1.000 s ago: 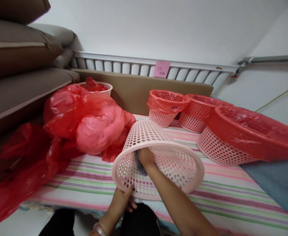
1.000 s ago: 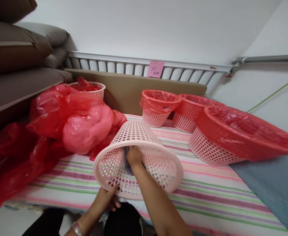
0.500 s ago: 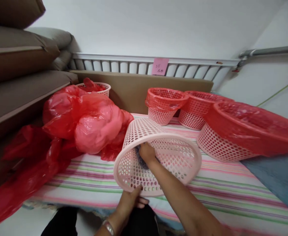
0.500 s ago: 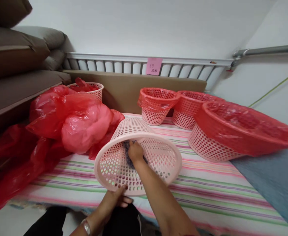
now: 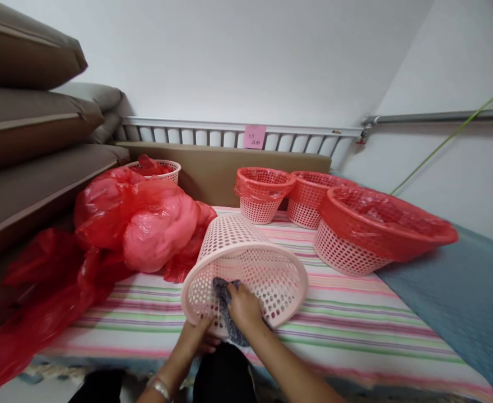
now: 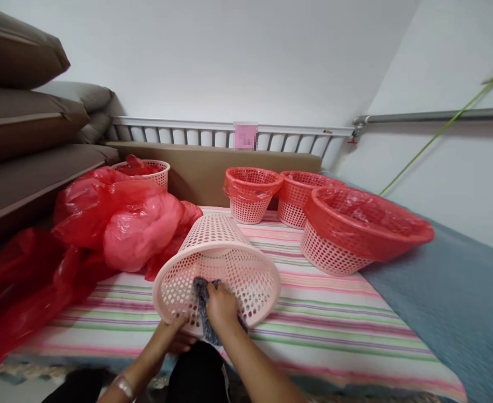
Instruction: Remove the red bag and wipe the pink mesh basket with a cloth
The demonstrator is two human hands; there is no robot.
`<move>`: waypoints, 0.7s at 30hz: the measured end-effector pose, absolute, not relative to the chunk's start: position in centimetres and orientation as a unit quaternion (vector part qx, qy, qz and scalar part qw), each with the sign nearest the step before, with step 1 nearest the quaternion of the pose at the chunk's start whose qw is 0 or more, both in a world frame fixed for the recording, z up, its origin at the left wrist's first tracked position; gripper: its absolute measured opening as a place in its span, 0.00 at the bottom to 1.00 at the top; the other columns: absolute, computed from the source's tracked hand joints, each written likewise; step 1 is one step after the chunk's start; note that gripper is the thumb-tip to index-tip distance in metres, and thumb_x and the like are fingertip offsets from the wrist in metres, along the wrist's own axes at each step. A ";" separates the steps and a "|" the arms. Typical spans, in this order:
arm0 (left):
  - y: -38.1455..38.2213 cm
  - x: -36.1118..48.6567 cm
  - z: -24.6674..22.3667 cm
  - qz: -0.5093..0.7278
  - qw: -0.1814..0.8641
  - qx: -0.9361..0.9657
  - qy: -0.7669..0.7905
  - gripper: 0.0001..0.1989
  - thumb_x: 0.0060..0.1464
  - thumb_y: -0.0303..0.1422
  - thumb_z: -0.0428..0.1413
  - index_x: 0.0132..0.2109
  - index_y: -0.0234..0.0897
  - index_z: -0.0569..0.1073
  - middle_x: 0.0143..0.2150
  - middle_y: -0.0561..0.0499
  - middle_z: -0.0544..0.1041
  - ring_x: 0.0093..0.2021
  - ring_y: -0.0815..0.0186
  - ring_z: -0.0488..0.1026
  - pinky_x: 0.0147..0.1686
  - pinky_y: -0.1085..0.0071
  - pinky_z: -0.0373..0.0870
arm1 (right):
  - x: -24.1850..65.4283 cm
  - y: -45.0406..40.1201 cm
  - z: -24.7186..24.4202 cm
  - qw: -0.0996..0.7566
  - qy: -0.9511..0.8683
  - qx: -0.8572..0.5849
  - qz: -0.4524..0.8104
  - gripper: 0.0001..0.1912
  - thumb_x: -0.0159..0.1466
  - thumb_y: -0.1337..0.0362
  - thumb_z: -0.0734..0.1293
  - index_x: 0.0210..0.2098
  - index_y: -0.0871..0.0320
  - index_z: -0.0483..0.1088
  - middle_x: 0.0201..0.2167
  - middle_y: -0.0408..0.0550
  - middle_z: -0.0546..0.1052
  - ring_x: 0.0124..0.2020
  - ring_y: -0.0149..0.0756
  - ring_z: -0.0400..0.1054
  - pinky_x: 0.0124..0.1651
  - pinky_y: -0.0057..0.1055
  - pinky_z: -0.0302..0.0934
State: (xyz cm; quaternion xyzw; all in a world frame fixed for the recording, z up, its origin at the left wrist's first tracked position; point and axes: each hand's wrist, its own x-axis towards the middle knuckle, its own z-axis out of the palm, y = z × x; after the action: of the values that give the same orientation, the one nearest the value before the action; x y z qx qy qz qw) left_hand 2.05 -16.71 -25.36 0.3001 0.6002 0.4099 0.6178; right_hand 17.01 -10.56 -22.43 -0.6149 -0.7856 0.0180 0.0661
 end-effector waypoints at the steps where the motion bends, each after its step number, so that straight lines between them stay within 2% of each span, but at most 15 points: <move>1: -16.8 1.3 -25.1 0.420 0.597 0.307 0.611 0.35 0.41 0.51 0.61 0.48 0.28 0.69 0.24 0.43 0.80 0.25 0.55 0.79 0.21 0.68 0.72 | 16.9 -10.6 -22.3 0.065 -0.785 -0.616 0.018 0.20 0.60 0.69 0.59 0.51 0.52 0.66 0.42 0.52 0.71 0.39 0.41 0.70 0.37 0.31 0.60; 6: -16.8 -0.2 -25.0 0.456 0.564 0.346 0.595 0.34 0.37 0.52 0.63 0.46 0.31 0.69 0.30 0.44 0.80 0.23 0.57 0.78 0.21 0.67 0.72 | 17.2 -12.8 -22.3 0.052 -0.783 -0.620 0.017 0.20 0.57 0.68 0.63 0.49 0.50 0.66 0.44 0.52 0.70 0.41 0.42 0.69 0.39 0.32 0.61; 11: -15.4 1.3 -26.2 0.448 0.582 0.347 0.583 0.34 0.36 0.56 0.61 0.42 0.32 0.68 0.24 0.48 0.78 0.20 0.59 0.76 0.20 0.68 0.72 | 18.6 -14.1 -23.0 0.035 -0.783 -0.621 0.027 0.19 0.55 0.68 0.65 0.46 0.50 0.67 0.46 0.52 0.70 0.43 0.44 0.68 0.40 0.33 0.61; 14: -15.0 1.7 -26.5 0.434 0.584 0.348 0.591 0.33 0.38 0.56 0.60 0.41 0.33 0.67 0.21 0.49 0.77 0.21 0.58 0.77 0.19 0.68 0.72 | 18.4 -11.0 -23.0 0.047 -0.776 -0.629 0.023 0.18 0.60 0.68 0.60 0.49 0.52 0.67 0.44 0.54 0.71 0.40 0.43 0.69 0.39 0.34 0.61; 17: -15.1 1.7 -26.5 0.432 0.591 0.334 0.594 0.32 0.39 0.55 0.60 0.41 0.33 0.67 0.22 0.48 0.78 0.21 0.58 0.77 0.18 0.70 0.71 | 17.5 -5.7 -22.6 0.053 -0.751 -0.658 0.031 0.20 0.63 0.69 0.54 0.53 0.54 0.65 0.43 0.55 0.71 0.40 0.43 0.69 0.40 0.35 0.61; 21: -15.1 1.8 -26.7 0.430 0.594 0.326 0.597 0.29 0.41 0.53 0.60 0.41 0.33 0.68 0.23 0.49 0.78 0.21 0.60 0.77 0.17 0.71 0.70 | 16.5 0.4 -21.6 0.117 -0.722 -0.681 0.038 0.22 0.66 0.66 0.51 0.58 0.56 0.60 0.49 0.56 0.71 0.51 0.45 0.63 0.51 0.38 0.56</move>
State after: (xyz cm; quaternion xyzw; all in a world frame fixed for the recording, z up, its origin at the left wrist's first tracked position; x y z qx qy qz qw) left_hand 1.82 -15.14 -26.74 0.3261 0.5969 0.4300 0.5937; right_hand 16.47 0.44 -21.55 -0.6811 -0.7217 0.0377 0.1175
